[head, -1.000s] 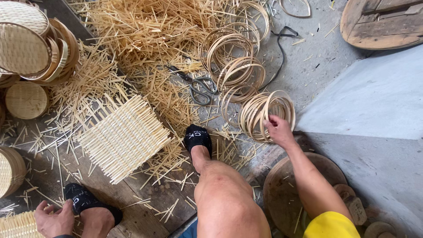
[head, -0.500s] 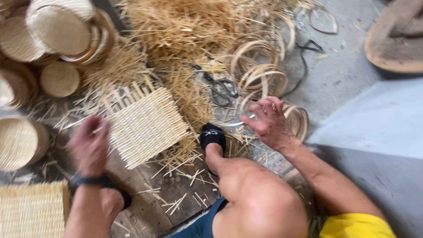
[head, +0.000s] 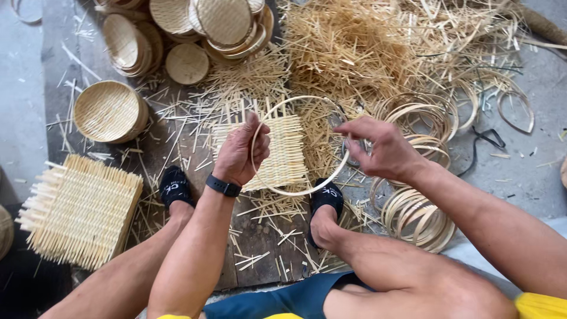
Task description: The person sits on the floor assembling woven bamboo sieve lids. They place a round woven bamboo disc on a wooden form, trim the overhanging edge with scissors, bend a thin bamboo rim ring around the disc edge, and set finished lids onto a stack of completed sieves.
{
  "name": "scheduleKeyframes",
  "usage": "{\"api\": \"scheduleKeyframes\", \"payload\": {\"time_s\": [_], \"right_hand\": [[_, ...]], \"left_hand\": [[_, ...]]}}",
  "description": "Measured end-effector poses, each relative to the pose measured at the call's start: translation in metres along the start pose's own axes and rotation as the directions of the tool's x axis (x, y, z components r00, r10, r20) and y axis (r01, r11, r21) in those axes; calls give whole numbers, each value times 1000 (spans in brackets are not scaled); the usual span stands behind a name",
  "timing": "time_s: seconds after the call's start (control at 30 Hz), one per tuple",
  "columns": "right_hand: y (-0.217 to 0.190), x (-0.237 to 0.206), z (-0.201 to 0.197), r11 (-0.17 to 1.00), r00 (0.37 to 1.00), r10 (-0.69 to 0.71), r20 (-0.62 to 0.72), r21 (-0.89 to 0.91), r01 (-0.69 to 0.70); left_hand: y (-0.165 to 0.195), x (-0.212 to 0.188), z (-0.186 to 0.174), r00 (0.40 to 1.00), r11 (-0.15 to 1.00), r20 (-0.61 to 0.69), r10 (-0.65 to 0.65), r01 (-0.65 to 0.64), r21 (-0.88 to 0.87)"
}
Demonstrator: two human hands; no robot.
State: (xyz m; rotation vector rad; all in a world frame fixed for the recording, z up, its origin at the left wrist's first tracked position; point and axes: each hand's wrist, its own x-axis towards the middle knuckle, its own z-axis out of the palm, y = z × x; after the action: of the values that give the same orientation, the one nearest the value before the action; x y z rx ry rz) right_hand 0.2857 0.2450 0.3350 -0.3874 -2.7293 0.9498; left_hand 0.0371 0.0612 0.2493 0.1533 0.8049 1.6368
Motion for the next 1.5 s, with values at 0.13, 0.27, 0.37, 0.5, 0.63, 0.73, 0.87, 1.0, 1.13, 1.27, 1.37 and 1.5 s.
{"api": "scheduleKeyframes", "payload": {"time_s": [0.13, 0.27, 0.37, 0.5, 0.63, 0.73, 0.87, 1.0, 1.13, 1.27, 1.37, 1.5], "right_hand": [[1, 19, 12, 735, 937, 349, 12, 617, -281], [5, 38, 19, 396, 858, 481, 179, 829, -395], [3, 50, 27, 315, 876, 460, 143, 897, -311], [-12, 61, 34, 533, 904, 427, -4, 809, -248], [-34, 72, 49, 973, 929, 129, -346, 224, -52], [-44, 74, 51, 991, 953, 13, -304, 128, 27], [-62, 74, 71, 935, 933, -348, -86, 44, 353], [-72, 72, 79, 843, 860, -495, -125, -310, 440], [-68, 66, 89, 787, 843, -510, -168, -488, 379], [-61, 71, 107, 842, 872, -454, -181, -407, 354], [-54, 76, 105, 899, 904, -372, -212, -324, 294], [-30, 75, 74, 856, 875, 369, -314, 482, -188]], "left_hand": [[7, -8, -7, 990, 987, -83, -114, 103, -122], [13, -15, -8, 995, 977, -74, -72, 55, -208], [17, -17, -15, 988, 982, -146, 54, -79, -171], [20, -22, -23, 976, 979, -202, 82, -117, -168], [18, -32, -10, 990, 989, -31, 139, -140, -50], [28, -35, 7, 1000, 994, 7, 15, -16, 106], [48, -10, 32, 959, 824, -157, -236, 283, 491], [37, 0, 42, 914, 709, -151, -376, 388, 588], [15, -10, 39, 908, 852, -197, -369, 416, 319], [2, -15, 34, 884, 879, -345, -317, 410, 244], [2, -13, 20, 923, 905, -224, -314, 362, 223], [9, -13, -9, 991, 998, -124, -40, 46, 49]]}}
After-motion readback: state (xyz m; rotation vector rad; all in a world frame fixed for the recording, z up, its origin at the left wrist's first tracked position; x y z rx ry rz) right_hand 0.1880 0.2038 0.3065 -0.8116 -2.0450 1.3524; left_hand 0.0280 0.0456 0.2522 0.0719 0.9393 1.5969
